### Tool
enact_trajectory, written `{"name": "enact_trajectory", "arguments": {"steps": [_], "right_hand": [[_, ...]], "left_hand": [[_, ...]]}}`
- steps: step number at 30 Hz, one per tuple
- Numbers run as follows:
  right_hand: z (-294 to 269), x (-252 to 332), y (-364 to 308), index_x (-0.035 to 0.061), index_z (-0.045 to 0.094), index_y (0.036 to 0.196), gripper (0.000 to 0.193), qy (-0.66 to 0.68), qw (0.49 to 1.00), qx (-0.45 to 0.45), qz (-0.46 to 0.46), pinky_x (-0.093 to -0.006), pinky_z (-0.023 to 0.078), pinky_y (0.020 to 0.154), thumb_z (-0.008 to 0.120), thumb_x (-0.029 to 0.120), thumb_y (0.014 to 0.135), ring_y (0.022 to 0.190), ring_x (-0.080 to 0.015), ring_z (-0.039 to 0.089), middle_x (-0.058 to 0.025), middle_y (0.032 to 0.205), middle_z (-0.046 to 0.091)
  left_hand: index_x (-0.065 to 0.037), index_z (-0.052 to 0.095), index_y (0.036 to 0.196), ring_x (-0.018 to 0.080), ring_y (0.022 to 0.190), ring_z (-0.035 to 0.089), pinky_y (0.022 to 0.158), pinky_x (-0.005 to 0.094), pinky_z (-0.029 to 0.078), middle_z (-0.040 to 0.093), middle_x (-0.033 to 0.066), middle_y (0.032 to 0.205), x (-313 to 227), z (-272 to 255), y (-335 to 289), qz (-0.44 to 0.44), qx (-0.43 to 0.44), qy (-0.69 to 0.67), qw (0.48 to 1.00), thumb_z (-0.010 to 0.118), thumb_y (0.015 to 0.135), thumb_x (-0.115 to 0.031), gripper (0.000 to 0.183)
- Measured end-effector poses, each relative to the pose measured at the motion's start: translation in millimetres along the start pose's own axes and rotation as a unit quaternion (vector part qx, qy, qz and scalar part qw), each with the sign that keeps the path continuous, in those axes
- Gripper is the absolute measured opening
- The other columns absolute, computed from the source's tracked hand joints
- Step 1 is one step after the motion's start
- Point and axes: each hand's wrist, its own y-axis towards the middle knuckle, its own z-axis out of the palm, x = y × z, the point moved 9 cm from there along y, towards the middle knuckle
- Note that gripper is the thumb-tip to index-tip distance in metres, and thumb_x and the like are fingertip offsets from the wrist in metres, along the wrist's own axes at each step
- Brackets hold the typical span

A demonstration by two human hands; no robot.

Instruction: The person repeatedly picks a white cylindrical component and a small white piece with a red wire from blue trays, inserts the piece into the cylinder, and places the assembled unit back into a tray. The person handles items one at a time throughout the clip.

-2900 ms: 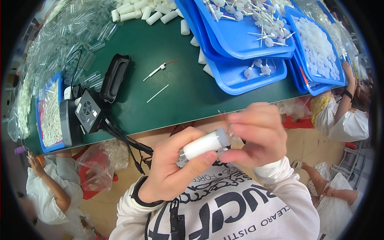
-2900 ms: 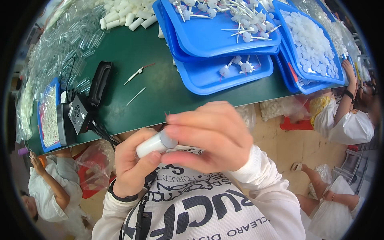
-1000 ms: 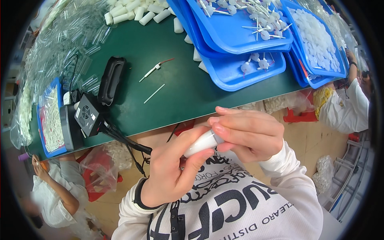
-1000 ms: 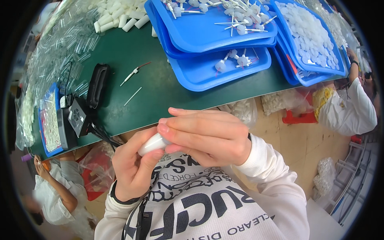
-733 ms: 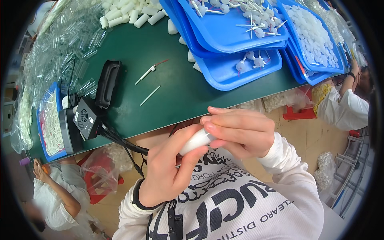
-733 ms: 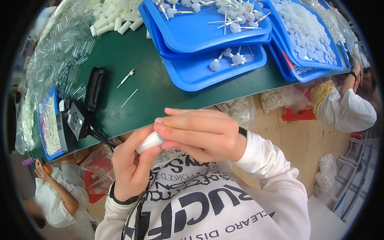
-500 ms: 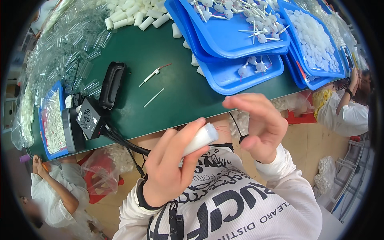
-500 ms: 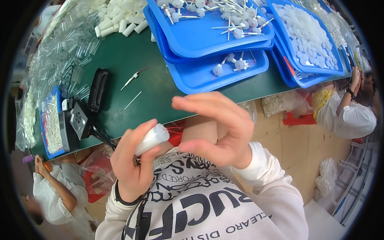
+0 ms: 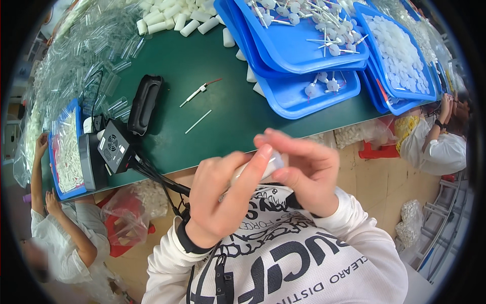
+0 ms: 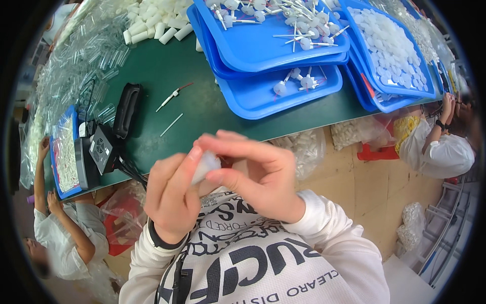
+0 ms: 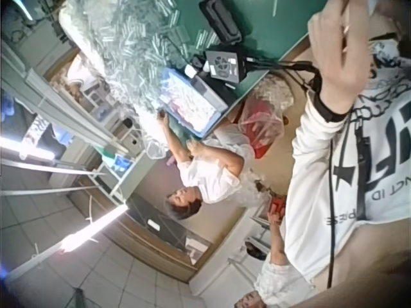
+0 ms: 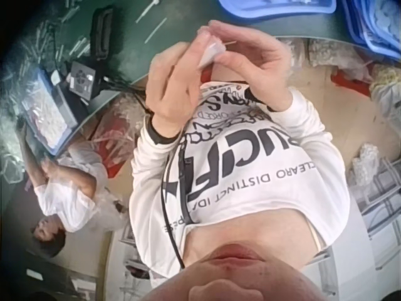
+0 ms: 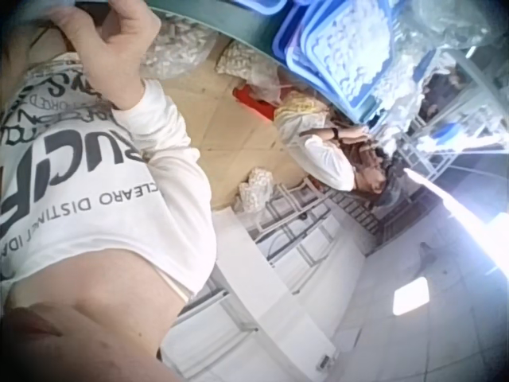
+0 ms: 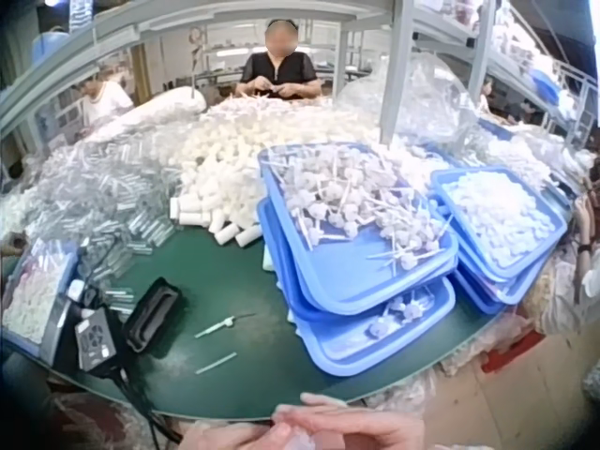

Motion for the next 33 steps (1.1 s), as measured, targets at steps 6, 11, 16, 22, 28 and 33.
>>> {"name": "enact_trajectory", "arguments": {"steps": [6,11,16,22,28,33], "right_hand": [[1.5,19.5,10.3,-0.0064,0.045,0.126,0.054,-0.133,0.989,0.039,-0.054,-0.0397,0.046,0.092,0.066,-0.006,0.077,0.116,-0.0283,0.055,-0.0178,0.122,0.057],[6.9,33.7,12.8,-0.0029,0.05,0.121,0.052,-0.325,0.931,0.039,-0.161,-0.0427,0.039,0.098,0.072,0.004,0.074,0.115,-0.0262,0.055,-0.0134,0.114,0.063],[-16.9,-0.1,-9.8,-0.0044,0.049,0.122,0.05,-0.011,0.997,-0.066,-0.028,-0.0322,0.049,0.087,0.07,0.001,0.077,0.105,-0.0204,0.058,-0.0155,0.111,0.06],[-14.4,-10.3,-16.5,-0.006,0.057,0.116,0.032,-0.002,0.985,-0.172,0.009,-0.0291,0.049,0.087,0.061,-0.007,0.083,0.098,-0.0165,0.061,-0.0154,0.108,0.063],[-44.9,-32.6,-29.9,-0.0064,0.054,0.118,0.029,0.003,0.965,-0.261,0.006,-0.0334,0.052,0.084,0.055,0.003,0.09,0.098,-0.0243,0.063,-0.0184,0.111,0.062],[-137.0,-8.4,-78.5,-0.0048,0.052,0.118,0.029,-0.117,0.934,-0.338,-0.027,-0.0292,0.051,0.079,0.052,0.004,0.091,0.091,-0.0187,0.063,-0.0138,0.106,0.062]], "left_hand": [[0.003,0.039,0.113,0.0233,0.091,0.062,0.078,0.0297,0.052,0.058,0.0219,0.101,36.1,-1.4,-17.8,-0.248,-0.063,-0.386,0.887,0.068,0.076,0.008,0.047],[0.001,0.04,0.102,0.0264,0.095,0.062,0.082,0.034,0.052,0.058,0.028,0.104,39.5,-5.6,-21.3,-0.284,-0.156,-0.425,0.845,0.064,0.076,0.012,0.037],[0.002,0.043,0.099,0.0314,0.1,0.062,0.083,0.0367,0.052,0.059,0.0297,0.103,38.8,-4.9,-24.2,-0.232,-0.163,-0.357,0.89,0.065,0.076,0.012,0.033],[0.003,0.051,0.094,0.0281,0.088,0.067,0.076,0.0323,0.055,0.064,0.0265,0.1,27.3,8.5,-24.7,-0.137,-0.162,-0.25,0.945,0.068,0.075,0.01,0.026],[0.004,0.056,0.096,0.0303,0.099,0.063,0.082,0.0359,0.053,0.062,0.026,0.106,24.3,36.8,-17.2,-0.137,-0.092,-0.247,0.955,0.071,0.074,0.005,0.026],[-0.003,0.065,0.102,0.0306,0.098,0.063,0.084,0.0359,0.05,0.062,0.0147,0.113,6.8,13.4,13.2,-0.124,0.135,-0.124,0.975,0.077,0.066,-0.007,0.037]]}}
